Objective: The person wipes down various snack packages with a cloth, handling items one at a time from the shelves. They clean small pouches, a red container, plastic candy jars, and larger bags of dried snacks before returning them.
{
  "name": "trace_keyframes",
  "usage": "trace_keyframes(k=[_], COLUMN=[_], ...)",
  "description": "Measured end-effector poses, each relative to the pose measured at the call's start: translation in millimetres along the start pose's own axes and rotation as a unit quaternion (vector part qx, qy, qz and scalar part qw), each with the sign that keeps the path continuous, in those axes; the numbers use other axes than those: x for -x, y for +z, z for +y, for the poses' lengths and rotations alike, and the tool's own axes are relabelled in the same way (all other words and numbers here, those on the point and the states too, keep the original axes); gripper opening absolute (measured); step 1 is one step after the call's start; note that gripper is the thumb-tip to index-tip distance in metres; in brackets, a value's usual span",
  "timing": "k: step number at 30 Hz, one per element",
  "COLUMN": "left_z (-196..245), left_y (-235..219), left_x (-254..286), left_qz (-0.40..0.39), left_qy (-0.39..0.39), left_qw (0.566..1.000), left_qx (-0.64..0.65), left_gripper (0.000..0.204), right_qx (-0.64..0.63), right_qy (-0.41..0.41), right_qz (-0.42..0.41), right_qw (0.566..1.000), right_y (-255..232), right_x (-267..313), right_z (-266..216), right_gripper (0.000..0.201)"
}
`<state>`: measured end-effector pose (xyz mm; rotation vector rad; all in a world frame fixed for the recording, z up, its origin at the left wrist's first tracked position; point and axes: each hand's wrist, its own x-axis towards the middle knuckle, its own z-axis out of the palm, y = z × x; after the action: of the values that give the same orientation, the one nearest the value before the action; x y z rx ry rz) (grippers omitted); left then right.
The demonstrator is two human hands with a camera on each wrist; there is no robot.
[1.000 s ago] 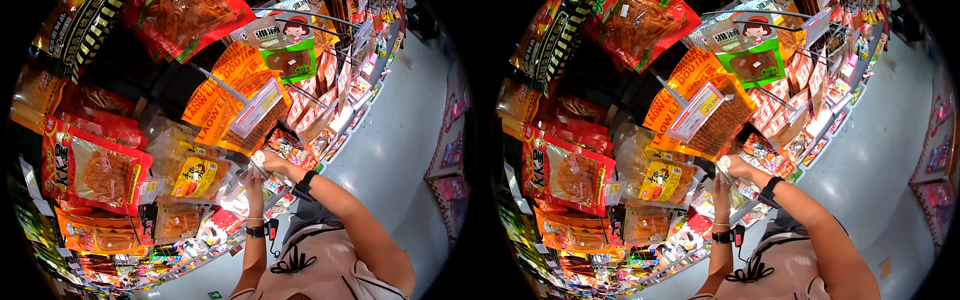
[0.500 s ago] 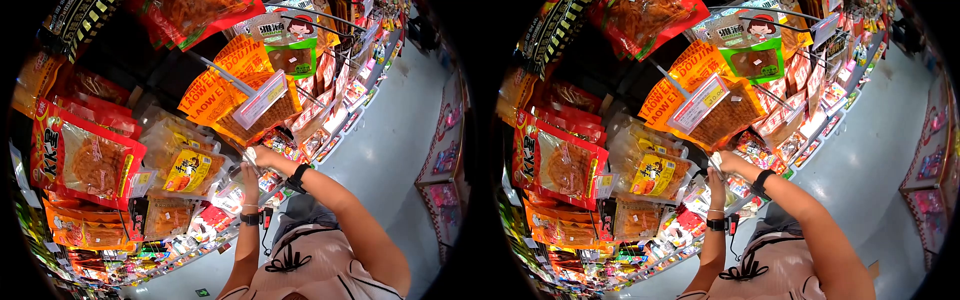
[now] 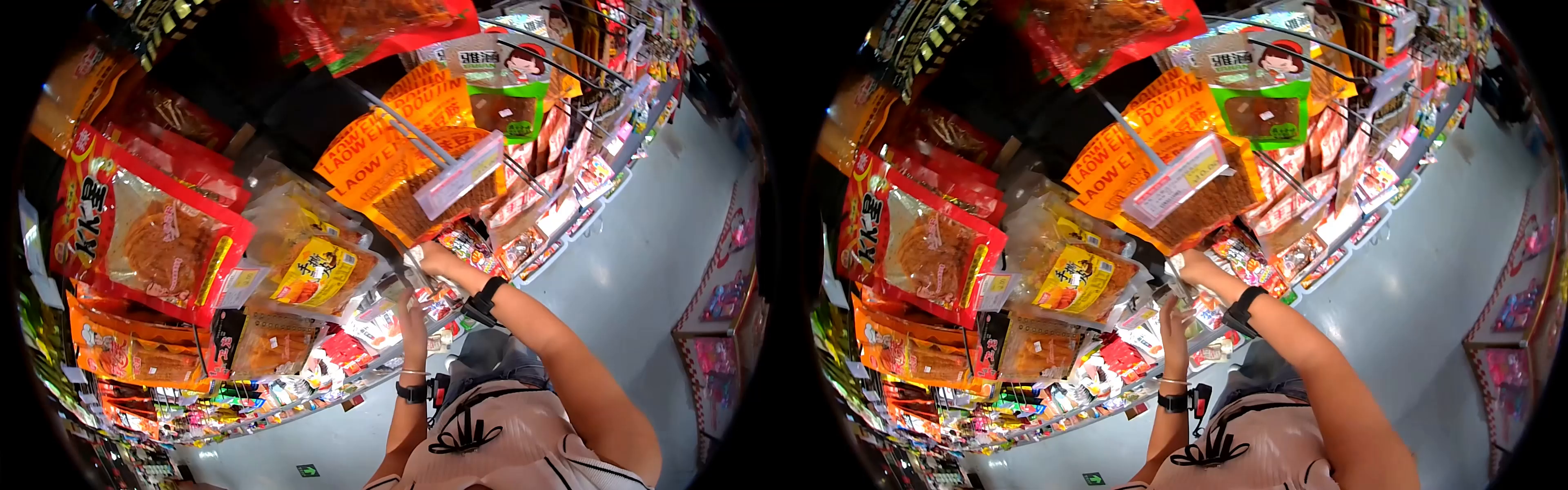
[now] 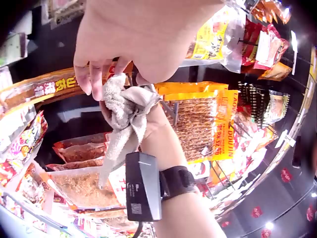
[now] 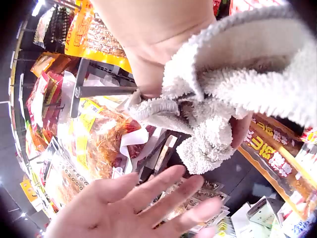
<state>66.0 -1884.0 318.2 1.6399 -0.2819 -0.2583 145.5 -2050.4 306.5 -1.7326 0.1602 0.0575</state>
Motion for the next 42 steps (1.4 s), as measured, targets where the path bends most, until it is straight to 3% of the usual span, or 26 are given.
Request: trace_keyframes(k=[2, 4, 7, 9, 11, 12, 15, 17, 20, 22, 25, 28, 29, 32, 33, 36, 37, 40, 42], left_z=[16.8, 27.2, 48.9, 46.4, 26.6, 47.9, 61.6, 53.7, 54.3, 47.2, 58.5, 68.1, 70.0, 82.6, 82.4, 84.8, 83.2, 80.8, 82.9], left_y=[-0.6, 1.4, 7.0, 10.3, 3.8, 11.5, 21.1, 22.9, 26.6, 21.6, 20.1, 33.9, 35.4, 35.4, 35.4, 34.5, 33.5, 31.0, 29.8], left_x=[6.2, 9.7, 14.7, 16.3, 12.5, 16.1, 15.2, 14.9, 17.4, 14.7, 16.0, 12.7, 11.8, 8.9, 9.1, 12.1, 11.2, 10.0, 11.2], left_qz=[0.016, 0.019, -0.016, -0.013, -0.046, -0.032, -0.04, -0.022, 0.003, 0.024, 0.033, 0.131, 0.113, 0.049, 0.03, -0.006, -0.009, -0.008, -0.007], left_qy=[0.018, 0.045, 0.025, 0.077, 0.141, 0.135, 0.163, 0.117, 0.104, 0.093, 0.11, 0.176, 0.214, 0.306, 0.274, 0.175, 0.178, 0.187, 0.178], left_qw=[1.0, 0.998, 0.999, 0.995, 0.978, 0.977, 0.969, 0.979, 0.983, 0.978, 0.977, 0.96, 0.949, 0.904, 0.916, 0.949, 0.95, 0.954, 0.95], left_qx=[-0.009, -0.027, -0.035, -0.061, -0.145, -0.163, -0.182, -0.165, -0.154, -0.183, -0.179, -0.174, -0.201, -0.295, -0.292, -0.261, -0.255, -0.234, -0.255], left_gripper=[0.044, 0.044, 0.045, 0.033, 0.026, 0.018, 0.013, 0.014, 0.013, 0.008, 0.007, 0.014, 0.014, 0.015, 0.016, 0.017, 0.018, 0.019, 0.019], right_qx=[-0.109, -0.12, -0.068, 0.023, 0.033, 0.054, 0.108, 0.227, 0.158, 0.106, -0.031, -0.144, -0.171, -0.314, -0.349, -0.239, -0.251, -0.173, -0.19], right_qy=[0.033, 0.009, -0.084, -0.136, -0.09, -0.056, -0.053, -0.053, -0.045, 0.0, 0.011, -0.065, -0.101, -0.092, -0.104, -0.007, -0.053, 0.03, 0.005], right_qz=[-0.028, 0.013, 0.122, 0.221, 0.193, 0.184, 0.212, 0.227, 0.217, 0.179, 0.136, 0.117, 0.112, 0.03, -0.002, 0.011, 0.003, 0.05, 0.055], right_qw=[0.993, 0.993, 0.987, 0.965, 0.977, 0.98, 0.97, 0.946, 0.962, 0.978, 0.99, 0.98, 0.974, 0.944, 0.931, 0.971, 0.966, 0.983, 0.98], right_y=[-1.2, 4.4, 24.5, 30.4, 37.3, 36.5, 41.3, 25.7, 19.1, 16.1, 21.4, 20.1, 18.9, 18.6, 16.3, 8.6, 11.1, 8.2, 4.9], right_x=[0.2, -9.6, -44.5, -59.3, -84.5, -88.1, -95.9, -61.6, -37.7, -28.1, -31.3, -1.0, 12.8, 26.8, 30.5, 34.2, 25.6, 28.5, 17.8], right_z=[-5.6, 1.0, 37.3, 47.6, 72.4, 72.4, 79.5, 34.2, 4.7, -3.2, 12.7, 9.1, 4.0, 15.9, 13.6, -3.4, 8.0, -16.5, -19.4], right_gripper=[0.019, 0.018, 0.017, 0.017, 0.02, 0.02, 0.021, 0.02, 0.022, 0.034, 0.034, 0.024, 0.022, 0.02, 0.022, 0.022, 0.021, 0.015, 0.016])
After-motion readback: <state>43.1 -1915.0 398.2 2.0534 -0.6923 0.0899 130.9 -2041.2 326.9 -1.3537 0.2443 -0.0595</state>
